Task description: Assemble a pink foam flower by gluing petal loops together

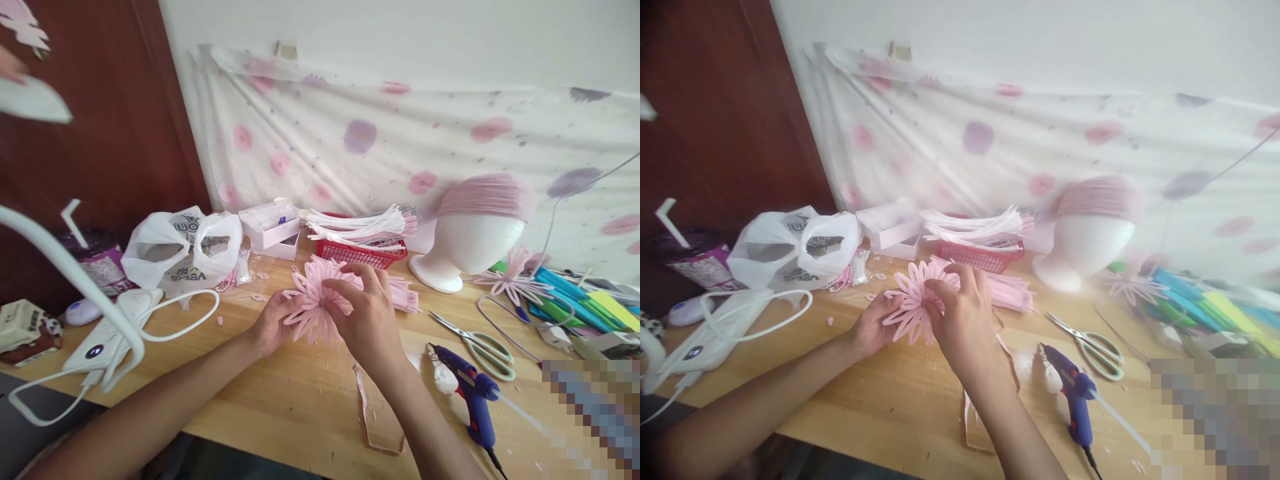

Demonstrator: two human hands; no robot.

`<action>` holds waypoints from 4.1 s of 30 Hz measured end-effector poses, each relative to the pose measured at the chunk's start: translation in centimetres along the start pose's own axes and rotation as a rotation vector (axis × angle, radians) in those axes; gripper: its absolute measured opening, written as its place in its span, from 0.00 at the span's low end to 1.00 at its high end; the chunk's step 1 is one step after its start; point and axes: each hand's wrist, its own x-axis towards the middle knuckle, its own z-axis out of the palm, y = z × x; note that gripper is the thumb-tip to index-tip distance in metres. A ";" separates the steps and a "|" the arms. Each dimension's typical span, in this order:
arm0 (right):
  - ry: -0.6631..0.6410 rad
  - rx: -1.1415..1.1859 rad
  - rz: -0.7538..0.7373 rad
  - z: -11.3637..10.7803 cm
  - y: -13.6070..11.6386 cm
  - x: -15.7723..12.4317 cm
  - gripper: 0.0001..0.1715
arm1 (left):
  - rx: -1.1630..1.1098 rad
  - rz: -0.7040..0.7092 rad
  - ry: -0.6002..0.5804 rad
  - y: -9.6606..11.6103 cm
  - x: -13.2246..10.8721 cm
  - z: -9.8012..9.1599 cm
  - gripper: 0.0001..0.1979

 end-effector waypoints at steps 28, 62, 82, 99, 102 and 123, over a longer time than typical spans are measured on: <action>-0.039 -0.031 -0.027 0.4 -1.1 0.0 0.10 | 0.029 0.034 0.132 0.4 0.4 0.5 0.20; 0.086 0.046 0.026 0.6 0.5 -1.3 0.14 | -0.027 0.014 0.138 0.3 0.3 0.6 0.19; 0.062 -0.145 -0.058 0.9 -0.5 -1.1 0.08 | 0.006 0.043 0.115 0.4 0.1 0.9 0.17; 0.083 -0.056 -0.070 1.3 0.0 -1.5 0.06 | 0.001 0.043 0.086 0.3 0.0 0.8 0.20; 0.113 -0.002 -0.025 1.0 -0.1 -1.5 0.08 | -0.034 0.047 0.056 0.4 -0.2 0.9 0.19; 0.266 0.104 0.050 1.8 -1.3 -3.4 0.06 | -0.055 0.020 -0.079 0.3 -0.1 0.4 0.18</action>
